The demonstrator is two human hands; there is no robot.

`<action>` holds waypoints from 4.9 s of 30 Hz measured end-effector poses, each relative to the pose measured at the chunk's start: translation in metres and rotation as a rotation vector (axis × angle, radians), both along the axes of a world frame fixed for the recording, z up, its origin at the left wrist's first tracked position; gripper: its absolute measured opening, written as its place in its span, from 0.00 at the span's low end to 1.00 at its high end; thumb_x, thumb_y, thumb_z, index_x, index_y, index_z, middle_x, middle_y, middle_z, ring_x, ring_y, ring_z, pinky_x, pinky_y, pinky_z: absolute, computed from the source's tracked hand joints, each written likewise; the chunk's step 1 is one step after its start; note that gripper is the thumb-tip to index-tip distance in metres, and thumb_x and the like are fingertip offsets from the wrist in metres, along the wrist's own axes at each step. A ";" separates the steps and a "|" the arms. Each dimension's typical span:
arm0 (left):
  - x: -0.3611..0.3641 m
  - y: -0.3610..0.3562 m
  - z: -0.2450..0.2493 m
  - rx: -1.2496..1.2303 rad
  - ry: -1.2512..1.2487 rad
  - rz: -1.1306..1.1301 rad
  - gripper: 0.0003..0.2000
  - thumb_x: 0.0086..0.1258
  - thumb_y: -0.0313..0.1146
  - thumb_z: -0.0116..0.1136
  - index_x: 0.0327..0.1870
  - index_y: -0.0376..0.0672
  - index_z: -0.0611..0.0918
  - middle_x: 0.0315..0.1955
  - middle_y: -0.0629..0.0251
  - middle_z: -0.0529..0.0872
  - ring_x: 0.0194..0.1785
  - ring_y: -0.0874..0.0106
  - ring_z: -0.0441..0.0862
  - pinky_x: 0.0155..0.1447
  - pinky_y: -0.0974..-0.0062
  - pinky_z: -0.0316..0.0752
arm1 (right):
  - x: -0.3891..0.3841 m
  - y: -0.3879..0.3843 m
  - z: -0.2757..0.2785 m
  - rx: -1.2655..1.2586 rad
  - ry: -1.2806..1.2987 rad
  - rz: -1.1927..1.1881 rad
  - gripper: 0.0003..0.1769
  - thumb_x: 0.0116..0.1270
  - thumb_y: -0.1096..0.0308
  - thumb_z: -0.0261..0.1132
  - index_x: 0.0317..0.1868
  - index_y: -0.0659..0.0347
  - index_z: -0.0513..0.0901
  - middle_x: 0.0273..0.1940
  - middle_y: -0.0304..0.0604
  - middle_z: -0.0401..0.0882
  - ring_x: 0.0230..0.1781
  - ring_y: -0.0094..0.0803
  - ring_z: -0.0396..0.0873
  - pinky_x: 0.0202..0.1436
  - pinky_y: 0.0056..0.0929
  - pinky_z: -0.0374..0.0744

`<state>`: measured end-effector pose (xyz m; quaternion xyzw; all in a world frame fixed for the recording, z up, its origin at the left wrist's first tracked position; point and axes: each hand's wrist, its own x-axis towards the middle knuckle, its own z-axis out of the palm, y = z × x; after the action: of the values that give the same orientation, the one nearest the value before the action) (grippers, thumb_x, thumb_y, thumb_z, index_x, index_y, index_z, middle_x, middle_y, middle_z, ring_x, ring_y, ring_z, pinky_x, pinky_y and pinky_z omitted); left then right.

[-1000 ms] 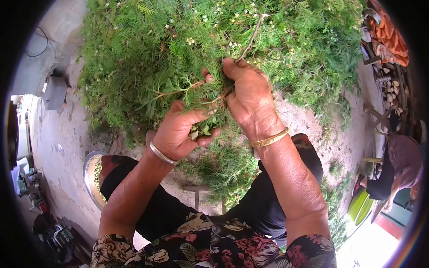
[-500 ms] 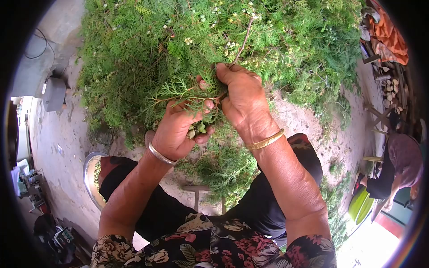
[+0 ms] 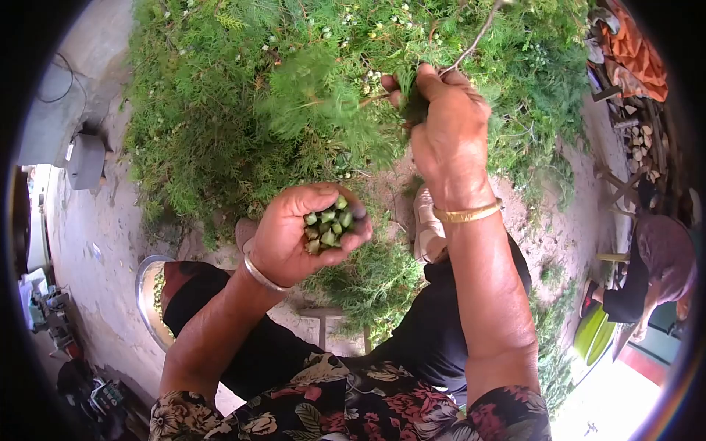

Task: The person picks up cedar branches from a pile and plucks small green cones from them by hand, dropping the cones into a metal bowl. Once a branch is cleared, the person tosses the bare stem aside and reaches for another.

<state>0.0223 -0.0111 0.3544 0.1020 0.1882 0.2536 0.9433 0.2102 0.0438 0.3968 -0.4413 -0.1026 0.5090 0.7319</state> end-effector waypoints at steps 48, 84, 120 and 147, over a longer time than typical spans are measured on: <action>-0.020 0.020 -0.006 0.051 0.180 0.248 0.23 0.75 0.51 0.40 0.42 0.37 0.79 0.34 0.55 0.83 0.35 0.67 0.80 0.31 0.73 0.73 | -0.043 -0.033 0.008 -0.170 -0.681 0.682 0.06 0.64 0.73 0.63 0.35 0.69 0.80 0.20 0.32 0.74 0.17 0.16 0.65 0.19 0.20 0.63; -0.091 -0.012 0.044 0.108 -0.113 0.410 0.26 0.72 0.51 0.45 0.48 0.32 0.77 0.42 0.47 0.80 0.42 0.60 0.77 0.37 0.69 0.74 | -0.049 -0.062 -0.011 -0.208 -0.490 0.624 0.12 0.65 0.62 0.64 0.30 0.63 0.77 0.16 0.35 0.68 0.17 0.24 0.69 0.20 0.23 0.64; -0.107 -0.218 0.110 0.902 0.779 0.869 0.07 0.64 0.24 0.59 0.41 0.32 0.82 0.28 0.67 0.84 0.30 0.81 0.77 0.34 0.82 0.72 | -0.113 -0.221 0.084 0.243 0.654 0.649 0.21 0.74 0.49 0.49 0.30 0.56 0.69 0.14 0.27 0.55 0.16 0.21 0.56 0.17 0.21 0.58; -0.222 -0.249 0.086 1.337 1.991 0.701 0.34 0.52 0.21 0.59 0.64 0.29 0.64 0.61 0.39 0.67 0.66 0.44 0.63 0.68 0.54 0.60 | -0.097 -0.214 0.062 0.118 0.597 0.527 0.23 0.69 0.49 0.58 0.36 0.65 0.73 0.20 0.32 0.60 0.24 0.27 0.63 0.27 0.25 0.66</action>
<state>-0.1993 -0.2604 0.4408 0.6527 0.6711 0.3497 0.0366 0.1136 -0.1705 0.4584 -0.1900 -0.0241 0.7784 0.5978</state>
